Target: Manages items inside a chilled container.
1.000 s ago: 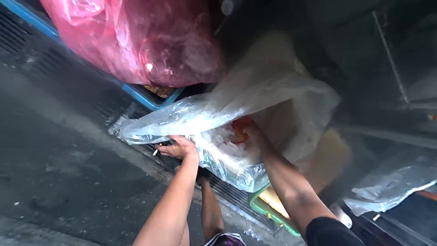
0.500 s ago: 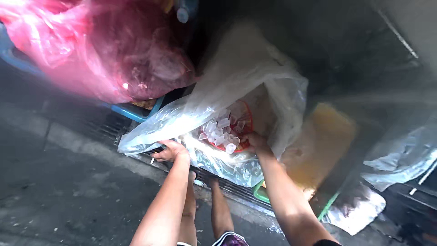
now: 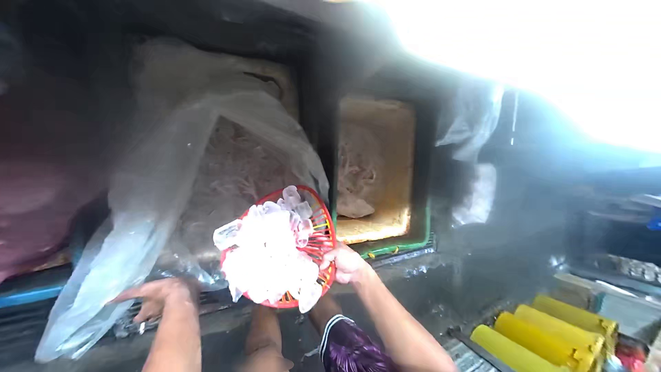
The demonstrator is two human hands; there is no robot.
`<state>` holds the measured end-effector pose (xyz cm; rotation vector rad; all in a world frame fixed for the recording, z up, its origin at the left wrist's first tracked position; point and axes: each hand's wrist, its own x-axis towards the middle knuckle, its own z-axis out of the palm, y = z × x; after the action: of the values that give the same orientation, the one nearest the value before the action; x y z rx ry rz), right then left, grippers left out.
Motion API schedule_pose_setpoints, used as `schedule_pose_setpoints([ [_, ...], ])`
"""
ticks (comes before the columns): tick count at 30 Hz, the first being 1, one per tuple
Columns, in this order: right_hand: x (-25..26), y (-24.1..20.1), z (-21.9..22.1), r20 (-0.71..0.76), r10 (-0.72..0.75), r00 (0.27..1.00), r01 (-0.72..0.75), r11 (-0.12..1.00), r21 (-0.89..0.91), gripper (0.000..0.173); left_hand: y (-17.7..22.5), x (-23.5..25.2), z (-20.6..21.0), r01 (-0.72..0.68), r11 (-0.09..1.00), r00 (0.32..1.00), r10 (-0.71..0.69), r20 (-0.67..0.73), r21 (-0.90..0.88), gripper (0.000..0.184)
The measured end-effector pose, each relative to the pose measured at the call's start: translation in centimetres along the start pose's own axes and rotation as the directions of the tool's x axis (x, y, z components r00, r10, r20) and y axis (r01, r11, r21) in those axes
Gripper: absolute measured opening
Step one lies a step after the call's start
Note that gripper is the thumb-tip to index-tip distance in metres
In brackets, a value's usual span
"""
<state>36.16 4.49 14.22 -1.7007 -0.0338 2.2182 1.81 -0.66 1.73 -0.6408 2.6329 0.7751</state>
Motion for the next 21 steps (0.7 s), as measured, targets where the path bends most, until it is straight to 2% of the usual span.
schedule_pose_setpoints([
  [4, -6.5, -0.5, -5.6, -0.11, -0.132, 0.985, 0.145, 0.982, 0.118, 0.044, 0.3, -1.5, -0.2, -0.035, 0.978, 0.998, 0.045, 0.046, -0.204, 0.092],
  [8, -9.2, -3.5, -12.1, -0.347, -0.253, 0.903, 0.311, 0.943, 0.122, 0.039, 0.6, -2.3, -0.5, -0.053, 0.982, 0.998, 0.06, 0.035, -0.182, 0.09],
  [11, -6.0, -7.5, -15.1, -0.561, -0.362, 0.744, 0.395, 0.916, -0.067, 0.041, 0.6, -2.4, -0.6, -0.054, 0.991, 0.997, 0.061, 0.054, -0.12, 0.091],
  [13, 0.1, -9.7, -16.9, -0.578, -0.564, 0.589, 0.426, 0.825, -0.371, 0.053, 0.4, -1.9, -0.5, -0.054, 0.99, 0.996, 0.064, 0.067, -0.133, 0.09],
  [14, 3.3, -10.7, -17.6, -0.533, -0.66, 0.529, 0.352, 0.742, -0.57, 0.057, 0.1, -1.6, -0.3, -0.06, 0.991, 0.996, 0.067, 0.06, -0.121, 0.091],
  [15, 6.2, -11.3, -18.0, -0.497, -0.727, 0.473, 0.199, 0.638, -0.744, 0.061, -0.4, -1.1, -0.2, -0.062, 0.993, 0.996, 0.068, 0.052, -0.104, 0.094],
  [16, 8.9, -12.0, -18.2, -0.472, -0.768, 0.434, 0.037, 0.538, -0.842, 0.068, -0.8, -0.6, 0.0, -0.06, 0.994, 0.997, 0.064, 0.046, -0.091, 0.096],
  [18, 12.4, -13.0, -18.1, -0.477, -0.791, 0.385, -0.2, 0.433, -0.879, 0.077, -0.9, -0.4, 0.0, -0.052, 0.997, 0.998, 0.055, 0.037, -0.056, 0.098],
  [20, 13.1, -13.2, -17.5, -0.498, -0.811, 0.307, -0.252, 0.436, -0.864, 0.075, -0.1, -0.7, 0.0, -0.042, 0.998, 0.999, 0.043, 0.033, -0.047, 0.098],
  [21, 12.9, -12.8, -17.7, -0.492, -0.832, 0.256, -0.217, 0.446, -0.868, 0.075, -0.1, -0.9, -0.2, -0.031, 0.997, 0.999, 0.033, 0.032, -0.064, 0.098],
])
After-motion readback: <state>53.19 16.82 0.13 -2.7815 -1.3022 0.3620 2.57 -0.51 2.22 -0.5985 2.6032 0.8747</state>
